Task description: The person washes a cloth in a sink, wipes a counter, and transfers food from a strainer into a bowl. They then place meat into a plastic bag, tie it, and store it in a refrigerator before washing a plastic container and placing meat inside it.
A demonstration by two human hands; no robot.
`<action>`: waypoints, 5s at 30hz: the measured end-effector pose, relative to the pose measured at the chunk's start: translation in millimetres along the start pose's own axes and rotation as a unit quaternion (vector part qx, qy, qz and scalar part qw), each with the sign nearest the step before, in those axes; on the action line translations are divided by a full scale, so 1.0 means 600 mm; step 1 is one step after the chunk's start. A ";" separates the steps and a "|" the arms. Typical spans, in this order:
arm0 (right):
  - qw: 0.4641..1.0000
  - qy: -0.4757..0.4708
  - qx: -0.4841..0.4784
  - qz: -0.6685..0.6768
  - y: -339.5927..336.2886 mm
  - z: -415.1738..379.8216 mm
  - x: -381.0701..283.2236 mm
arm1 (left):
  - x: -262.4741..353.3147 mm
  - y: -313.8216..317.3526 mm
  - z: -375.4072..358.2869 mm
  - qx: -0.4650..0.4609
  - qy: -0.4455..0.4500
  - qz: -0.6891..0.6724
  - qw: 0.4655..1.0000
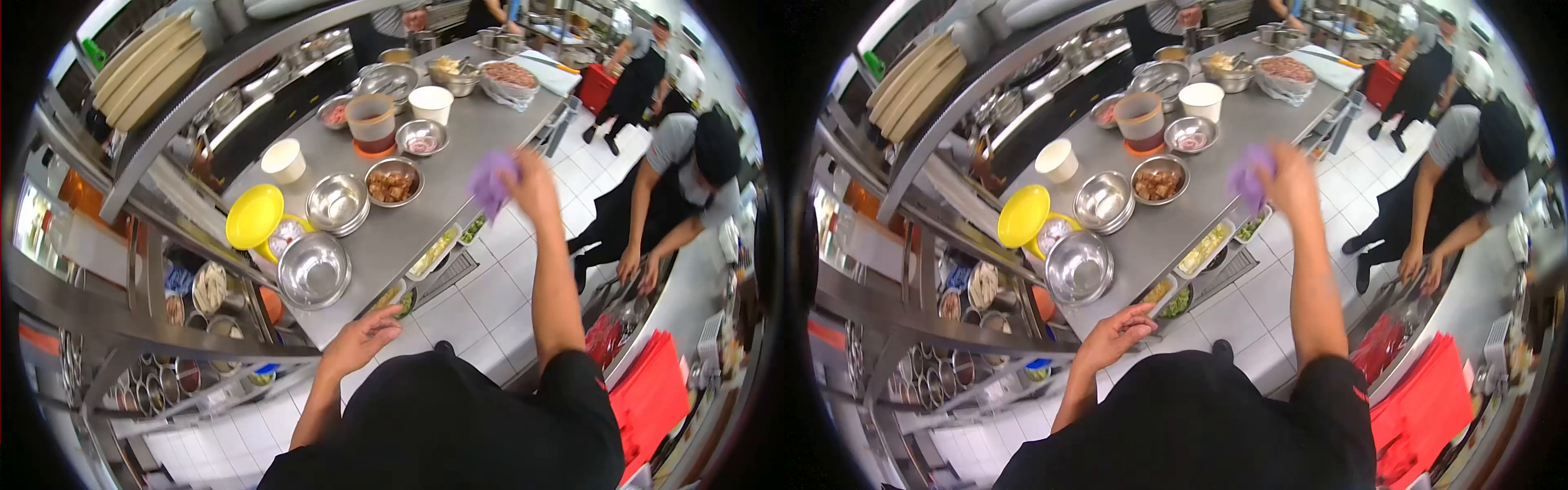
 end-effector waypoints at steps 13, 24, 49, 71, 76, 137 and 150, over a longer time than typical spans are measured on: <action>0.929 -0.111 -0.264 0.235 0.333 -0.097 -0.057 | -0.028 -0.001 -0.069 0.229 -0.054 -0.134 0.963; 0.971 0.074 -0.186 0.127 0.258 -0.017 0.321 | 0.041 0.041 0.221 0.118 -0.066 -0.052 0.989; 0.911 -0.056 -0.363 -0.185 0.488 0.429 0.619 | 0.247 -0.035 0.760 0.201 0.113 0.323 0.918; 0.934 -0.249 -0.254 0.000 0.601 0.898 0.581 | 0.197 -0.016 1.161 0.321 -0.003 0.417 0.850; 0.911 -0.264 -0.300 -0.099 0.707 0.911 0.571 | 0.190 -0.088 1.211 0.408 -0.001 0.409 0.816; 0.878 -0.365 -0.311 -0.006 0.363 0.877 0.491 | 0.278 -0.215 1.104 0.480 -0.227 0.321 0.784; 0.842 -0.385 -0.375 0.043 0.369 0.796 0.521 | 0.233 -0.210 1.098 0.575 -0.109 0.406 0.701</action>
Point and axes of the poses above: each hand's wrist, its own z-axis towards the middle knuckle, its own y-axis out of the palm, x = y × z, the point moved 7 cm from there along z, towards the middle knuckle, and after that the axes turned 3 degrees about y, right-handed, at the moved point
